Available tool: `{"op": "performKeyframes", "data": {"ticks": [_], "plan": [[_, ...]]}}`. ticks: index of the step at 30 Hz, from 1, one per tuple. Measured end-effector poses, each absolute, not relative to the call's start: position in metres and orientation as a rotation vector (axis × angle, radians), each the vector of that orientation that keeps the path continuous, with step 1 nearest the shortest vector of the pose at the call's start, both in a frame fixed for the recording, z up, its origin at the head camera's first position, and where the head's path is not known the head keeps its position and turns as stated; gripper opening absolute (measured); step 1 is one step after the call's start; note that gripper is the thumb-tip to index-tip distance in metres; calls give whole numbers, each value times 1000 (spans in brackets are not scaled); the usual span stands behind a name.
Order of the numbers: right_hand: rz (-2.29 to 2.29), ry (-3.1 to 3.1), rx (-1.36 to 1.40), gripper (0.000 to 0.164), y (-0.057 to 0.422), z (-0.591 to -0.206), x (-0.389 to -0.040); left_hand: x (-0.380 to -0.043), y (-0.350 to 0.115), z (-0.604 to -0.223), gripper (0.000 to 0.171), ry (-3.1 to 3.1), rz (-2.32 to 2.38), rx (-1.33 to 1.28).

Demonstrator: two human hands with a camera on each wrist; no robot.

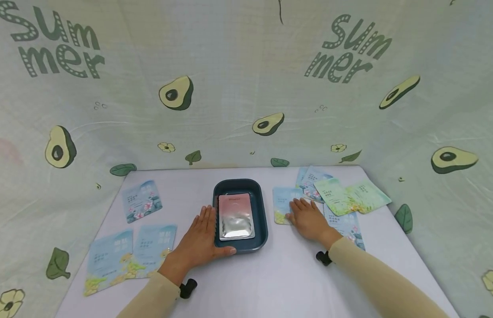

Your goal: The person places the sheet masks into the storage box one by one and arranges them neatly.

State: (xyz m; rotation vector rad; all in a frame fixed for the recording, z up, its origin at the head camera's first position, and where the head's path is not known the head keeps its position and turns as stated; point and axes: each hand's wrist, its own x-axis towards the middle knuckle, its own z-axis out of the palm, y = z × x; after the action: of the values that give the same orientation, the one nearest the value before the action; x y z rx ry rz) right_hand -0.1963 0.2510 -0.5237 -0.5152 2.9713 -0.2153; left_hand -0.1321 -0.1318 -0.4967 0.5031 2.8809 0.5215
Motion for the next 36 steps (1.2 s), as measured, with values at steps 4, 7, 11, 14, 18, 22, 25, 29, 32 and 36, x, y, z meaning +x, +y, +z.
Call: {"op": "performKeyframes", "data": {"ticks": [4,7,11,14,18,22,25,29,32,36], "plan": [[-262,2979,-562,65,244,-518,-195,-132,-132,-496,140,2881,505,507],[-282,3025,-570,74,251,-512,-211,-132,-133,-496,141,2875,498,501],[-237,2998,-577,95,263,-503,-239,-130,-133,-495,140,2869,518,493],[-190,2905,-568,105,268,-497,-254,-129,-132,-494,139,2861,533,491],[-213,2861,-519,103,272,-495,-263,-129,-130,-492,137,2855,552,504],[-253,2931,-524,99,273,-498,-262,-129,-129,-492,136,2855,534,509],[-256,3002,-536,99,272,-501,-257,-130,-129,-492,136,2852,526,503],[-270,3097,-540,95,268,-501,-248,-131,-129,-493,136,2854,537,496],[-300,3171,-552,92,262,-501,-239,-131,-130,-494,136,2857,530,489],[-319,3253,-535,86,254,-503,-230,-132,-131,-494,137,2862,530,485]]}}
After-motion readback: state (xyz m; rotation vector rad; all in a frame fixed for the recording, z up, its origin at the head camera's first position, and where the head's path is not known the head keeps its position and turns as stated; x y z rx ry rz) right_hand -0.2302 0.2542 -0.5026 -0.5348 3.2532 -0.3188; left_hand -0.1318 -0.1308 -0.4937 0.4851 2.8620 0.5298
